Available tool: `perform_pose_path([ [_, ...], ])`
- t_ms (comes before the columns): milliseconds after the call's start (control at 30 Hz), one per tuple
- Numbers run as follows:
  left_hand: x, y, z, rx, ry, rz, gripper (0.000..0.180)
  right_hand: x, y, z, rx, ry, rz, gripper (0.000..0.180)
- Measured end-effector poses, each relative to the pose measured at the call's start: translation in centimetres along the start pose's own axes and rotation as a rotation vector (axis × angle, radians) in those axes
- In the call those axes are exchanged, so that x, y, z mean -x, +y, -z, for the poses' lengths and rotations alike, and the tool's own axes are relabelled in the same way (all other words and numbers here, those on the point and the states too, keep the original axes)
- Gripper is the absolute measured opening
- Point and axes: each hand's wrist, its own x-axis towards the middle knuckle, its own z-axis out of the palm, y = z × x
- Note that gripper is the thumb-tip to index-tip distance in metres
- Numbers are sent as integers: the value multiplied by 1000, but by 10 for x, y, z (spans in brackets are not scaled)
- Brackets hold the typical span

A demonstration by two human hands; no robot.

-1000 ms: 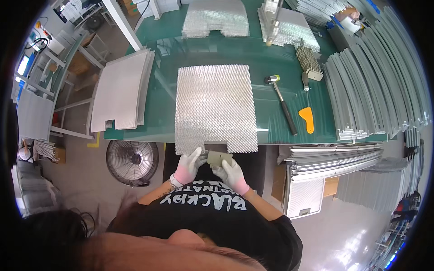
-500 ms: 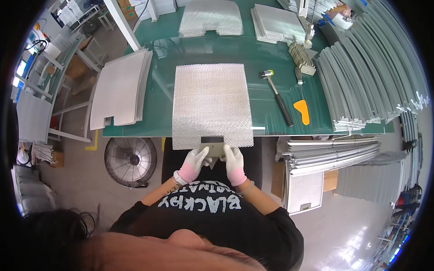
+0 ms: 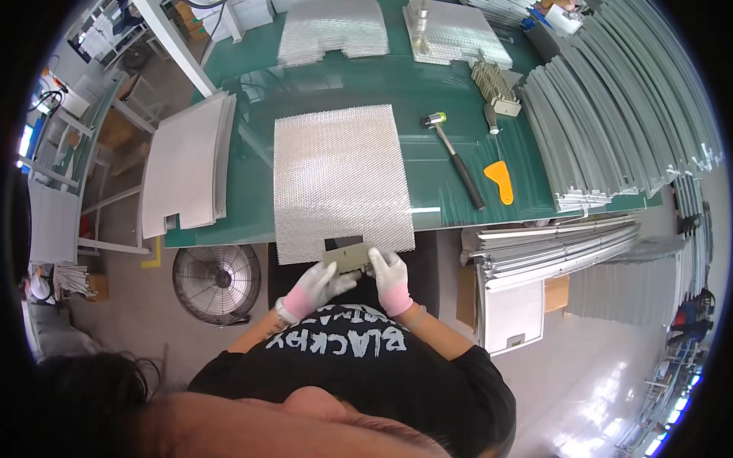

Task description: Assembling metal frames onto mesh filter panels and securing them with an electric screwdriver.

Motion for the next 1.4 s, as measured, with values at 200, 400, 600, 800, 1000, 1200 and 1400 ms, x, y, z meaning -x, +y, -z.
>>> perform_pose_path([
  [200,5,100,-12,-915,-757,222,49,-3,15,7,132,-529,76,43],
  [400,-106,115,-27,-2220,-316,-816,67,1,3,-11,56,-108,105,42],
  [600,-80,55,-61,-2257,-230,-671,69,-14,10,25,-6,83,355,30],
  [800,-75,53,-59,-2196,-160,-691,60,-21,0,31,-269,36,124,20],
  [1000,-77,50,-58,-2210,-145,-692,55,-28,1,23,-148,46,111,25],
  [1200,-113,101,-37,-2275,-404,-784,50,-29,-53,50,682,-659,39,50],
  [1400,-117,116,-46,-2211,-324,-1078,43,-67,-33,199,1800,201,182,29],
])
